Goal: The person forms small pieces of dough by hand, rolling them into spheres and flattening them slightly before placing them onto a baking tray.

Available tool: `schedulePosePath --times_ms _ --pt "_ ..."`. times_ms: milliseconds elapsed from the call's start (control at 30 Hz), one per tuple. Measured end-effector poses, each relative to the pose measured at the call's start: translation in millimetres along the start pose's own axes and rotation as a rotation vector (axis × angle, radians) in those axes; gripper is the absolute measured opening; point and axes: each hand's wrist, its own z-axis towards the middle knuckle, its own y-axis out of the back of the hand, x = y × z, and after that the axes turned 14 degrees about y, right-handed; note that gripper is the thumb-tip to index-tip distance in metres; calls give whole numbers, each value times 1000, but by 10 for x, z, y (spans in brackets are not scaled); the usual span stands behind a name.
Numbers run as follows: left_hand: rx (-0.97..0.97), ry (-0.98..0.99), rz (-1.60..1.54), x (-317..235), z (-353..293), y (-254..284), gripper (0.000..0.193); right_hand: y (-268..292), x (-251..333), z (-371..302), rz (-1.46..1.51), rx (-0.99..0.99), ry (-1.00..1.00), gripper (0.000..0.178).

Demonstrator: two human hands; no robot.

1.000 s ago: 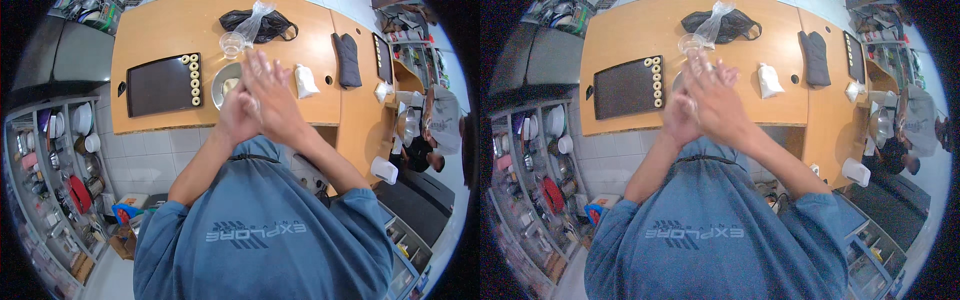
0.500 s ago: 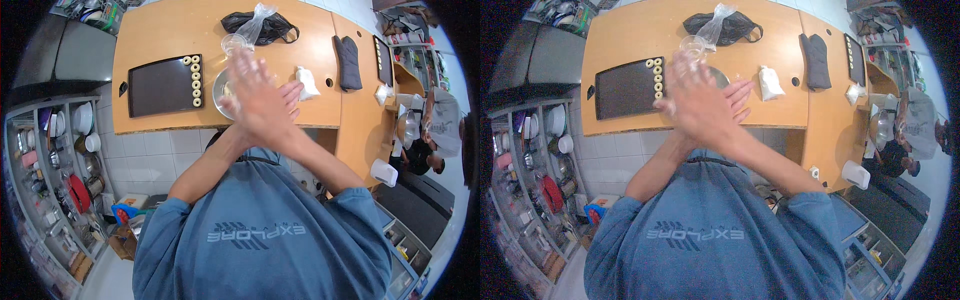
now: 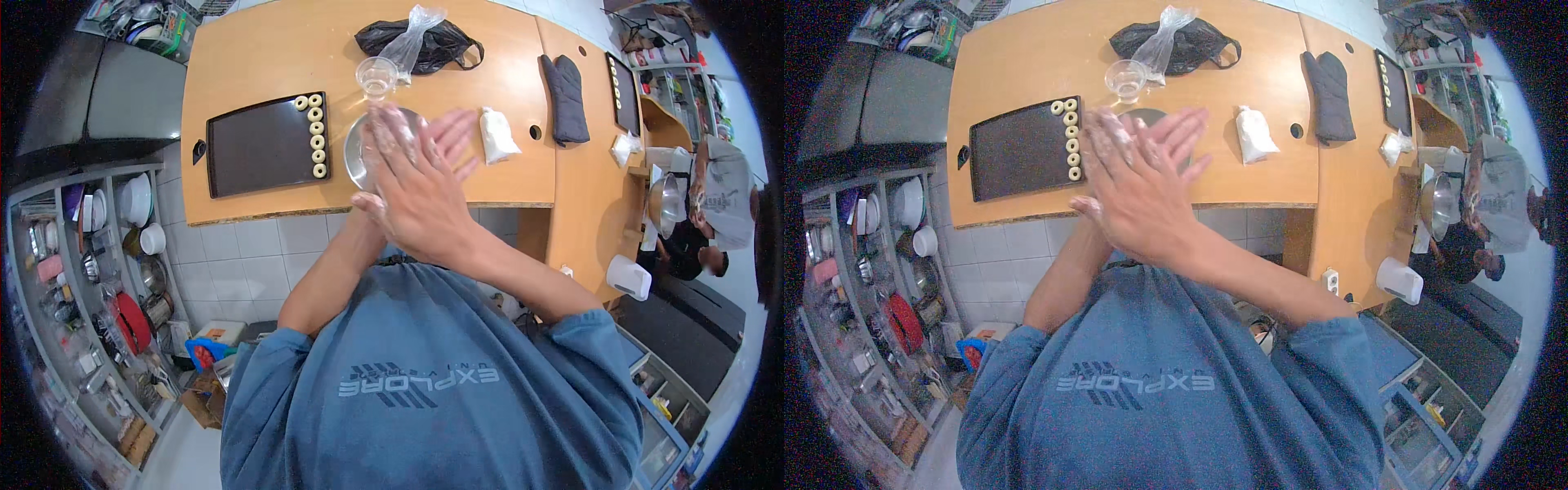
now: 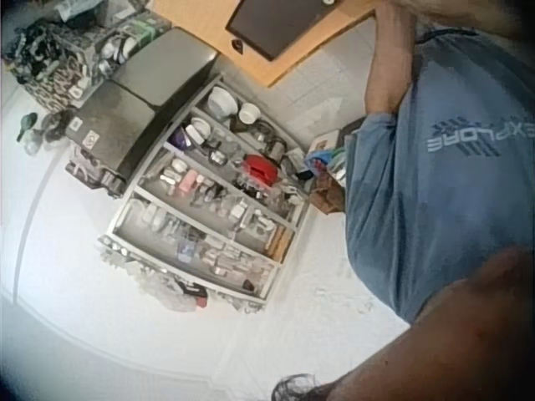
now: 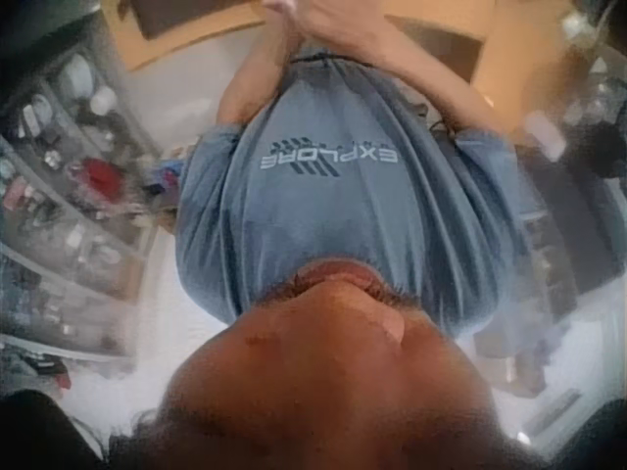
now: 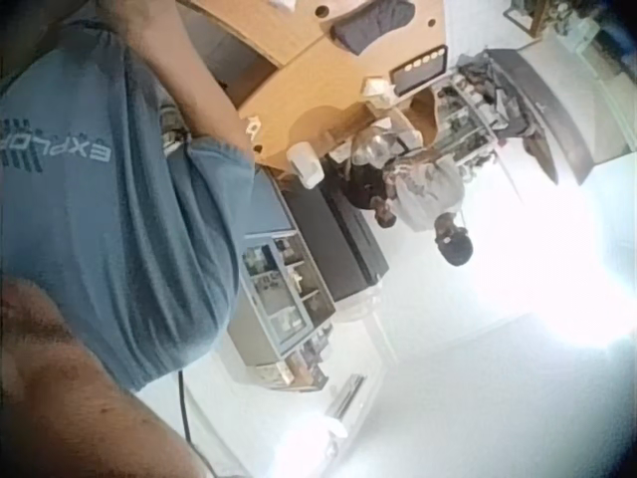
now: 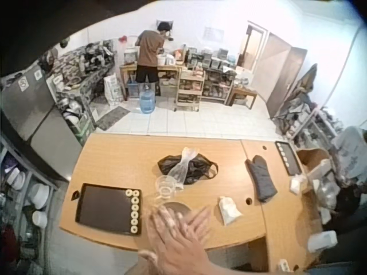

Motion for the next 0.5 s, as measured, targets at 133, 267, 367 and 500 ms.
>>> schedulePosePath --times_ms 133,267,367,500 --pt "68 -100 -195 -122 -127 -102 90 22 -236 -138 7 -26 -121 74" --pt "0 35 41 63 -16 59 89 -110 -226 108 -36 -125 -97 74" --pt "-182 -63 203 -120 17 151 89 -90 53 17 29 -53 -17 74" --pt "421 -122 -217 -85 -70 454 90 -150 -168 -146 39 -3 -85 75"
